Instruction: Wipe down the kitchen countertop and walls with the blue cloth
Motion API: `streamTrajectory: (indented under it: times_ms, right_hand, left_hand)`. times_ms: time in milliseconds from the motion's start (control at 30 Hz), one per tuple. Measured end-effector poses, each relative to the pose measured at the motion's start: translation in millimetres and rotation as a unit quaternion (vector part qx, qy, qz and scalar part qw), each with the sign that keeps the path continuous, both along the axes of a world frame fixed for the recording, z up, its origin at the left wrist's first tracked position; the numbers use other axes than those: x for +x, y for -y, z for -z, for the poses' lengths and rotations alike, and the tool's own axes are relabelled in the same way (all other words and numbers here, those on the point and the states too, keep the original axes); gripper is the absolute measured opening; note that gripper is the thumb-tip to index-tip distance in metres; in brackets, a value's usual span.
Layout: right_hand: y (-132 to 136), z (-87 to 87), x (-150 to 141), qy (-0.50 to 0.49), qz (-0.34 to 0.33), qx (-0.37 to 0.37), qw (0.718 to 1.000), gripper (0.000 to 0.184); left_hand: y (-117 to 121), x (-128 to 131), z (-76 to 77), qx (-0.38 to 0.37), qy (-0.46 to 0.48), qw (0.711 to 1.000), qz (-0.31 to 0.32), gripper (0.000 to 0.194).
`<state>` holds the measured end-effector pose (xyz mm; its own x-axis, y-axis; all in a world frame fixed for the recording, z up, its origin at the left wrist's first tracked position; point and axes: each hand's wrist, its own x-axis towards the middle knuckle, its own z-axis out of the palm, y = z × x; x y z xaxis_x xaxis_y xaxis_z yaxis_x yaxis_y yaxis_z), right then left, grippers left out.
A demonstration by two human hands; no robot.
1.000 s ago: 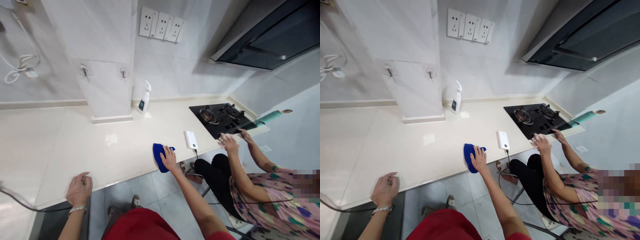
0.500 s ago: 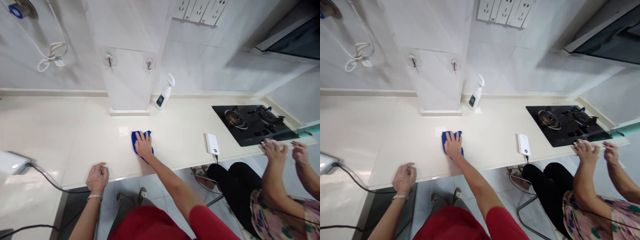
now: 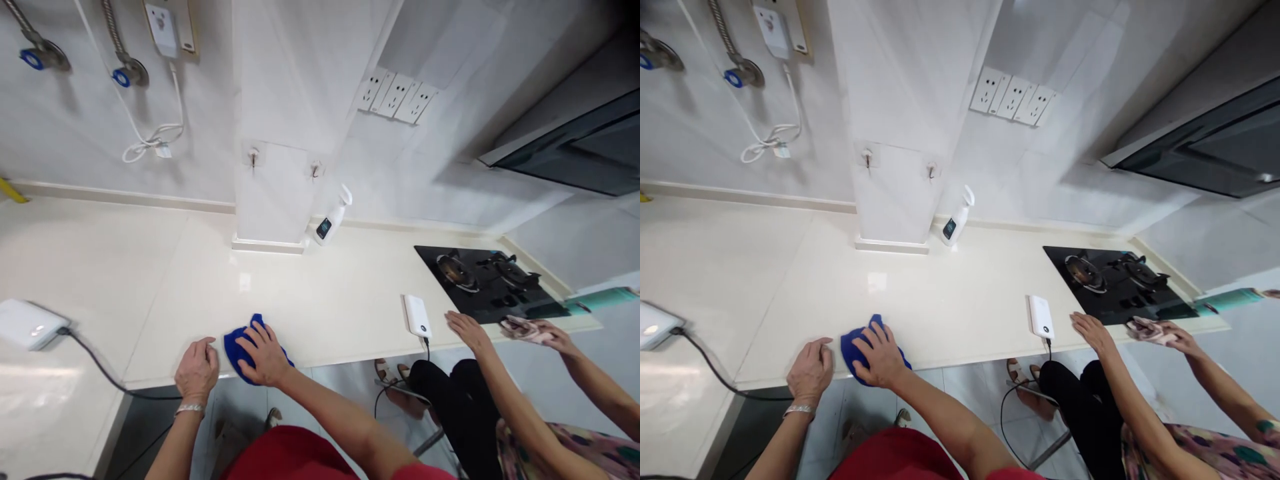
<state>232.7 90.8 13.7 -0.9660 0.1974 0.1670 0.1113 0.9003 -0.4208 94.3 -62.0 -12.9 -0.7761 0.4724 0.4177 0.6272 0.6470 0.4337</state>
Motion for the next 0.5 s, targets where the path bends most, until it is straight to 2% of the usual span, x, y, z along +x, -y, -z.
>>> streamTrajectory:
  times_ms: [133,267,400,500]
  right_hand:
    - [-27,8.6,37,-0.010,0.054,0.014,0.998,0.054]
    - [-79,19.1,71,-0.014,0.183,0.048,0.982,0.050]
    - [-138,23.3,85,-0.015,0.351,0.089,0.932,0.052]
    - [-169,21.4,68,-0.005,0.462,0.114,0.879,0.056]
  left_hand:
    - [1,0,1.3,0.009,-0.029,0.999,0.012,0.026]
    - [2,0,1.2,-0.002,-0.033,0.999,0.018,0.023]
    - [3,1,1.1,-0.017,-0.035,0.999,0.022,0.022]
    - [3,1,2.2,-0.021,-0.041,0.999,0.029,0.022]
